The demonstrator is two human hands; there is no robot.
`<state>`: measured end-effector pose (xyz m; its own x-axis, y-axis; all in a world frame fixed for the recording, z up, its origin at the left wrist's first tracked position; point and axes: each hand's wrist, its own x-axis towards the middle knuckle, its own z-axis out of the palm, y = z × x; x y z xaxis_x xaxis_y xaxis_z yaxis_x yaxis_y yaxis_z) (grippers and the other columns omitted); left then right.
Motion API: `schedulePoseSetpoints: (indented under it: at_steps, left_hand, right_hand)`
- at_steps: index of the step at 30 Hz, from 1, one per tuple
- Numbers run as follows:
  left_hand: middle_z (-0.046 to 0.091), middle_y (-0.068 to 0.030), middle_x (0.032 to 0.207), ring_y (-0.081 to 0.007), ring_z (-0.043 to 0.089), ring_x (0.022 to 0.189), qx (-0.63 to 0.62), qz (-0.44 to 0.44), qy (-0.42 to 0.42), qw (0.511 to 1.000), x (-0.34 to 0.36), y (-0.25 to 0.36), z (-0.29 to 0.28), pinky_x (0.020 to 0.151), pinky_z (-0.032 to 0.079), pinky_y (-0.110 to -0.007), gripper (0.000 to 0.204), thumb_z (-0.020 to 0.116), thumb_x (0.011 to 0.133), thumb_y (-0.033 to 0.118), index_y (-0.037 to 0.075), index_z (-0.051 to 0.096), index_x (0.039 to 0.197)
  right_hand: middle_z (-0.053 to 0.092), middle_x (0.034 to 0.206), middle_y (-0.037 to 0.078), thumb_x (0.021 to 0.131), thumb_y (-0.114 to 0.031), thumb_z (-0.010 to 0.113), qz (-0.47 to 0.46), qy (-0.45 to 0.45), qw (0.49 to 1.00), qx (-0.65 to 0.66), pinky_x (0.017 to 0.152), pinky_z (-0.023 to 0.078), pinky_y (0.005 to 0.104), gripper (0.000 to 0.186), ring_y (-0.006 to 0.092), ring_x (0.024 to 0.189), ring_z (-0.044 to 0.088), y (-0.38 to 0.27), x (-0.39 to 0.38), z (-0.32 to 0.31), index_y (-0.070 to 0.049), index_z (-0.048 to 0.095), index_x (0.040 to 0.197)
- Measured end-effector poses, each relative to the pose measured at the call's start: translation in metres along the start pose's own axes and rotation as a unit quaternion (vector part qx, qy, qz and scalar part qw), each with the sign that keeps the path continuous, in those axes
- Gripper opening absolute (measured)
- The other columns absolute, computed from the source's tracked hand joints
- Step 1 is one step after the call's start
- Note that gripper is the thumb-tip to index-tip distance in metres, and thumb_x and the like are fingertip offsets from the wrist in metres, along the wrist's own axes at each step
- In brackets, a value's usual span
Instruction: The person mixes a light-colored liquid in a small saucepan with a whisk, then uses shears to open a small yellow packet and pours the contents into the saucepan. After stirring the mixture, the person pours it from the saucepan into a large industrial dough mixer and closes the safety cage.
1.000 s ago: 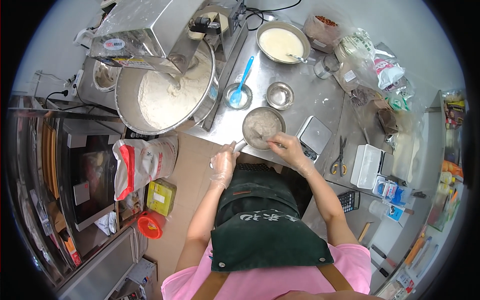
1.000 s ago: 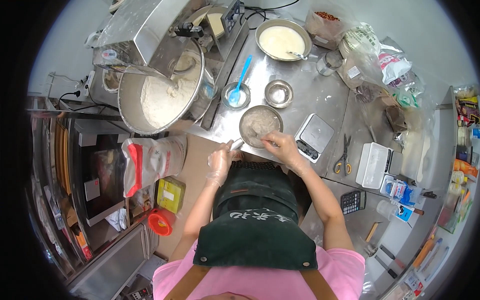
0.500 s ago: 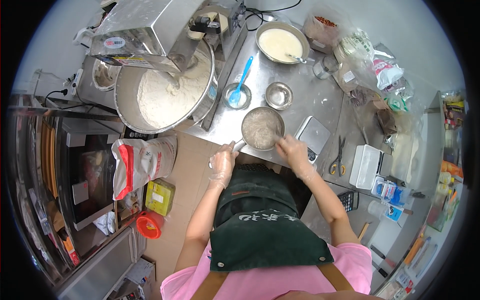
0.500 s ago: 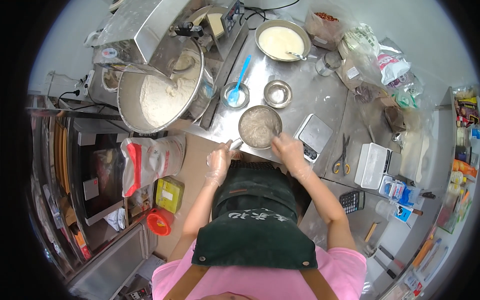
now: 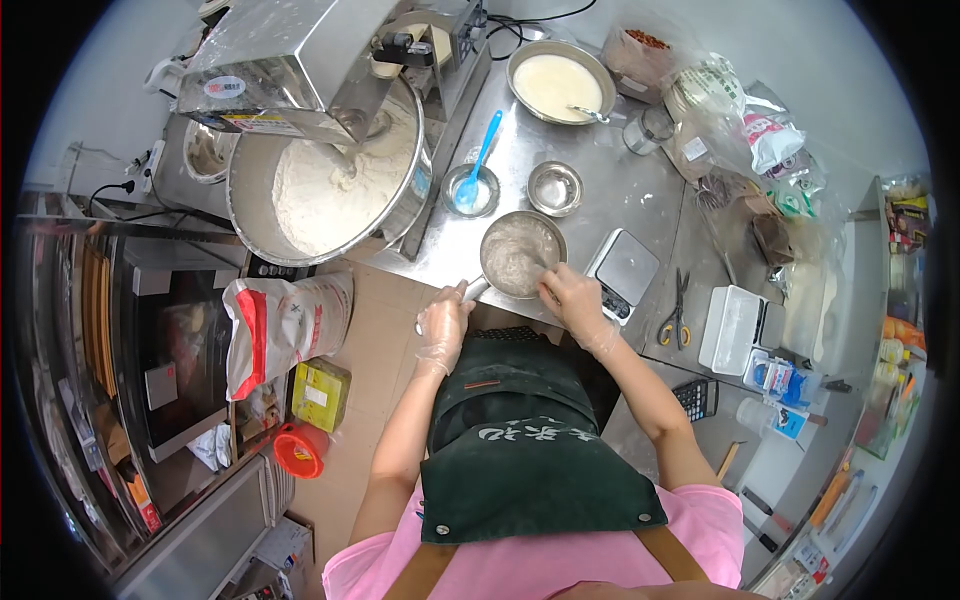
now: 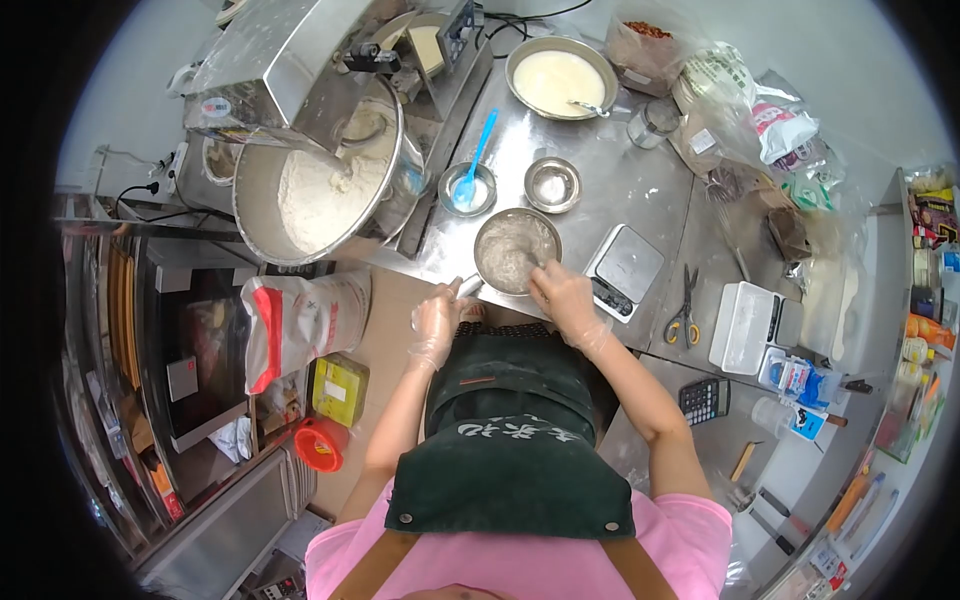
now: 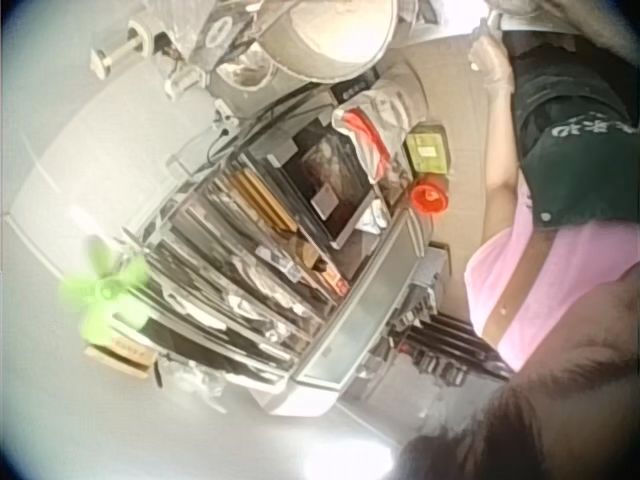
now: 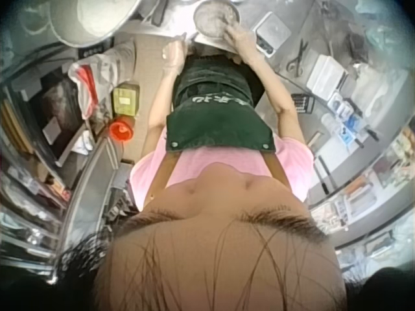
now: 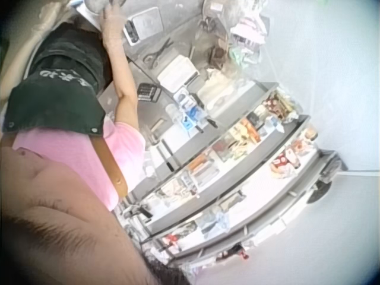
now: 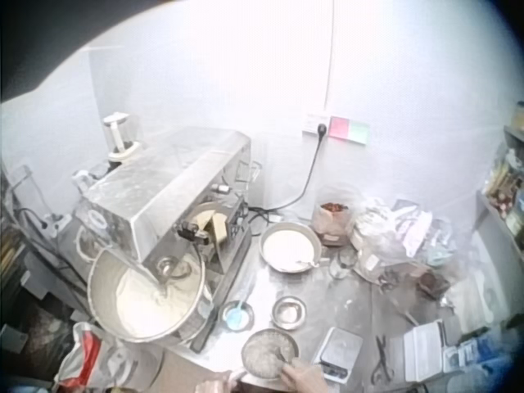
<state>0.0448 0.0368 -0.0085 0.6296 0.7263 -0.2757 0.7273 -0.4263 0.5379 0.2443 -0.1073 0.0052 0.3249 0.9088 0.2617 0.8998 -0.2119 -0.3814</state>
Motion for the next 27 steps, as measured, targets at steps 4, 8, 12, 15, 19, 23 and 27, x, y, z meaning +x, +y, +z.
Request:
schedulePoseSetpoints:
  at_steps: [4,8,12,15,19,23,27]
  left_hand:
    - [0.068,-0.0156,0.106,-0.0369,0.068,0.090,0.005,0.028,0.019,0.999,0.000,-0.001,0.000,0.079,0.052,-0.048,0.037,0.063,0.091,0.025,0.011,0.068,0.125]
    - [0.068,-0.0152,0.107,-0.0372,0.068,0.090,0.004,0.020,0.017,1.000,0.002,-0.001,-0.001,0.079,0.052,-0.048,0.037,0.064,0.090,0.025,0.011,0.068,0.125]
    - [0.069,-0.0150,0.107,-0.0374,0.068,0.091,0.009,0.017,0.014,1.000,0.000,-0.003,0.002,0.080,0.051,-0.049,0.038,0.065,0.090,0.026,0.013,0.068,0.126]
    - [0.069,-0.0147,0.108,-0.0374,0.068,0.091,0.013,0.019,0.018,1.000,0.001,-0.002,0.002,0.080,0.051,-0.049,0.038,0.065,0.090,0.026,0.014,0.068,0.126]
    - [0.068,-0.0145,0.109,-0.0372,0.068,0.090,0.008,0.018,0.013,1.000,0.001,-0.003,0.002,0.079,0.051,-0.049,0.038,0.065,0.090,0.027,0.013,0.068,0.126]
    - [0.068,-0.0145,0.109,-0.0370,0.068,0.090,0.004,0.019,0.013,1.000,0.001,-0.005,0.002,0.079,0.051,-0.049,0.038,0.064,0.091,0.026,0.013,0.067,0.126]
    - [0.069,-0.0141,0.108,-0.0368,0.068,0.089,0.001,0.026,0.020,0.999,0.002,-0.006,0.005,0.078,0.051,-0.049,0.037,0.064,0.091,0.025,0.013,0.067,0.126]
  right_hand:
    - [0.062,0.081,0.006,0.082,-0.018,0.072,-0.068,-0.008,0.997,0.026,0.050,0.048,0.0380,0.015,0.0263,0.060,0.063,-0.035,-0.003,-0.014,-0.011,0.061,0.089]
    - [0.066,0.088,0.010,0.083,-0.014,0.072,0.053,0.008,0.999,0.008,0.053,0.050,0.0378,0.012,0.0276,0.062,0.065,-0.008,0.005,-0.006,-0.010,0.065,0.093]
    - [0.069,0.089,0.012,0.086,-0.009,0.071,0.162,0.160,0.965,0.131,0.061,0.054,0.0391,0.009,0.0315,0.070,0.068,-0.010,0.022,-0.009,-0.006,0.069,0.094]
    - [0.068,0.086,0.012,0.085,-0.009,0.071,0.013,0.050,0.971,0.231,0.062,0.054,0.0390,0.009,0.0318,0.071,0.068,-0.008,0.023,-0.007,-0.007,0.069,0.094]
    - [0.064,0.082,0.012,0.084,-0.013,0.071,-0.043,-0.120,0.977,0.173,0.063,0.054,0.0409,0.011,0.0311,0.073,0.067,-0.006,0.026,-0.028,-0.006,0.068,0.092]
    - [0.064,0.081,0.011,0.084,-0.014,0.070,-0.071,-0.069,0.985,0.143,0.060,0.053,0.0414,0.011,0.0307,0.069,0.066,0.002,0.026,-0.013,-0.008,0.068,0.093]
    - [0.063,0.083,0.008,0.082,-0.014,0.071,0.005,-0.009,1.000,0.018,0.052,0.051,0.0391,0.012,0.0281,0.063,0.064,-0.010,-0.002,-0.003,-0.012,0.068,0.094]
